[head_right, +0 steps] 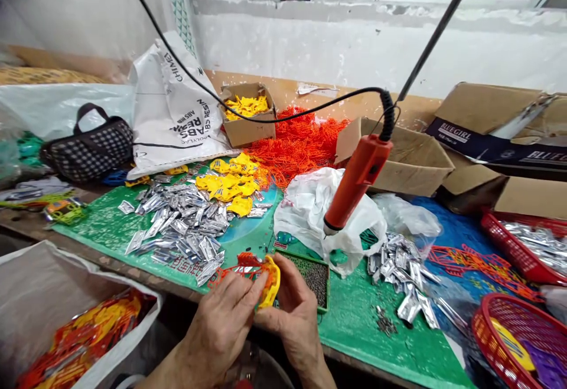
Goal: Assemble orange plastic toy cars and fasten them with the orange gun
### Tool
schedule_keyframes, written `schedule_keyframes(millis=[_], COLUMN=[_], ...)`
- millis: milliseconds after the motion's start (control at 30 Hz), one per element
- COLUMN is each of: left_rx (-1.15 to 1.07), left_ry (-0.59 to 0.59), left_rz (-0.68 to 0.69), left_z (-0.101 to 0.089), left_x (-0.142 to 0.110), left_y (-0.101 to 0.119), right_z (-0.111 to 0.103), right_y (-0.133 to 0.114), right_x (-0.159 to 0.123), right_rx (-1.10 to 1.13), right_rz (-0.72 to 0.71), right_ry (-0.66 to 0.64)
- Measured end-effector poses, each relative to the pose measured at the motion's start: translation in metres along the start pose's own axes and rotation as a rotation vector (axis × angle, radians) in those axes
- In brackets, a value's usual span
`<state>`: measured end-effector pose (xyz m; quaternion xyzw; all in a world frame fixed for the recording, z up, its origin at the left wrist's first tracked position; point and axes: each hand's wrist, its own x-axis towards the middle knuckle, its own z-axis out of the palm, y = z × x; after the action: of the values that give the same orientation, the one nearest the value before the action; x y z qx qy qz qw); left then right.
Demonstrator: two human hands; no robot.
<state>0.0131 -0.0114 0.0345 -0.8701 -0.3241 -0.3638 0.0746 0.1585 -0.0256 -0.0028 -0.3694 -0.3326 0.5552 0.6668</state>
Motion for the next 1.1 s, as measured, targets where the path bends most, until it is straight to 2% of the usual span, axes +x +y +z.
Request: schedule_keyframes(millis=[533,633,700,767,833,933,1033,1100], left_rx=[0.013,-0.079,-0.189,-0.335,-0.493,-0.786,-1.251,-1.498], left_ry=[-0.02,-0.006,0.01,0.023,0.016,-0.054,-0.153,-0.16], left_rz=[-0.005,-0.017,-0.069,-0.169,-0.313,-0.624,-1.015,-1.218], left_z=[0.003,0.004,0.005,0.003,-0.002,-0.014,-0.021,-0.022], left_x=[-0.006,-0.007,-0.007,-0.007,-0.007,-0.006,-0.007,-0.009], left_y=[0.001,0.003,0.004,0.004,0.002,-0.007,-0.018,-0.024], right_z=[-0.006,-0.005,0.001,0.009,0.019,0.029,0.032,0.032], right_y=[0.011,0.011,0.006,-0.002,-0.012,-0.025,-0.029,-0.026], right_x=[-0.003,-0.003,-0.001,0.003,0.009,0.021,0.031,0.034], right_rx=[-0.114,-0.185,-0.31,-0.47,-0.605,-0.647,-0.48,-0.37], right_rz=[-0.045,-0.119,-0.211,-0.302,-0.317,-0.132,0.096,0.165], right_ry=[0.027,-0.005,-0.037,-0.082,-0.142,-0.264,-0.366,-0.353])
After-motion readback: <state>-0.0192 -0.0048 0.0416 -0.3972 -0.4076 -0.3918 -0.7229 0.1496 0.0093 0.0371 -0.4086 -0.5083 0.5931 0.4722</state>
